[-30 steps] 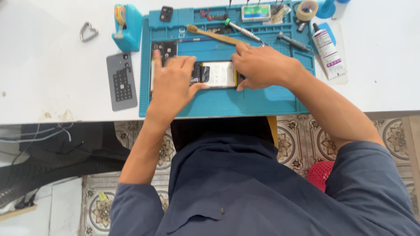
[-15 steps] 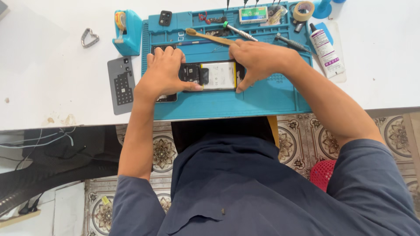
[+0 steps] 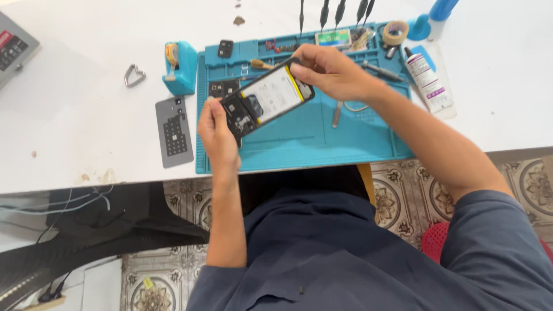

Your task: The person uses tweezers to lift a small ribbon cable and then places a new battery into the smartphone chassis, pressing it down and adjusting the internal components. The person handles the phone and battery throughout the clip.

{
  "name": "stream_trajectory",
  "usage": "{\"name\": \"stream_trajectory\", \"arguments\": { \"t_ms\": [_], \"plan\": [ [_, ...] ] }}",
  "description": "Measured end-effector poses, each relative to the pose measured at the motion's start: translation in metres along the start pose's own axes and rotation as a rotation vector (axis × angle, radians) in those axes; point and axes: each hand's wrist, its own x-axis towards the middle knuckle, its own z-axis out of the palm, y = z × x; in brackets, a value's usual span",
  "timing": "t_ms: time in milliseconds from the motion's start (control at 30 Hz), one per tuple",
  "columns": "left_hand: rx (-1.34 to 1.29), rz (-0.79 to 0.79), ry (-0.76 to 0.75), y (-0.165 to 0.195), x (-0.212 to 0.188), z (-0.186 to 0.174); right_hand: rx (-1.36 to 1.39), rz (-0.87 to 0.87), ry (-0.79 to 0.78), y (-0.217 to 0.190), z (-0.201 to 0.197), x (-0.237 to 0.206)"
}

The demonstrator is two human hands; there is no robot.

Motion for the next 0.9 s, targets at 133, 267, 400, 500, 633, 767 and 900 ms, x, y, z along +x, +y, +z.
{"name": "stream_trajectory", "arguments": {
  "t_ms": [133,267,400,500,633,767,900],
  "plan": [
    [-0.142,0.01,0.1,-0.009,-0.009,0.024,0.205,0.146,0.16,0.018,0.017,0.004],
    [-0.137,0.041,0.117,-0.011,-0.014,0.03,0.193,0.229,0.278,0.021,0.028,0.003],
    [-0.114,0.037,0.11,-0.013,-0.018,0.028,0.108,0.136,0.304,0.019,0.034,0.0],
    [-0.117,-0.005,0.103,-0.016,-0.019,0.026,0.199,0.132,0.328,0.019,0.037,0.001],
    [-0.061,-0.064,0.0,-0.02,-0.02,0.024,0.446,0.137,0.463,0.02,0.035,0.008],
    [0.109,-0.06,-0.096,-0.025,-0.023,0.028,0.493,0.183,0.523,0.019,0.021,0.008],
    [0.179,0.008,-0.102,-0.026,-0.024,0.026,0.43,0.255,0.468,0.018,0.018,0.009]
  ]
}}
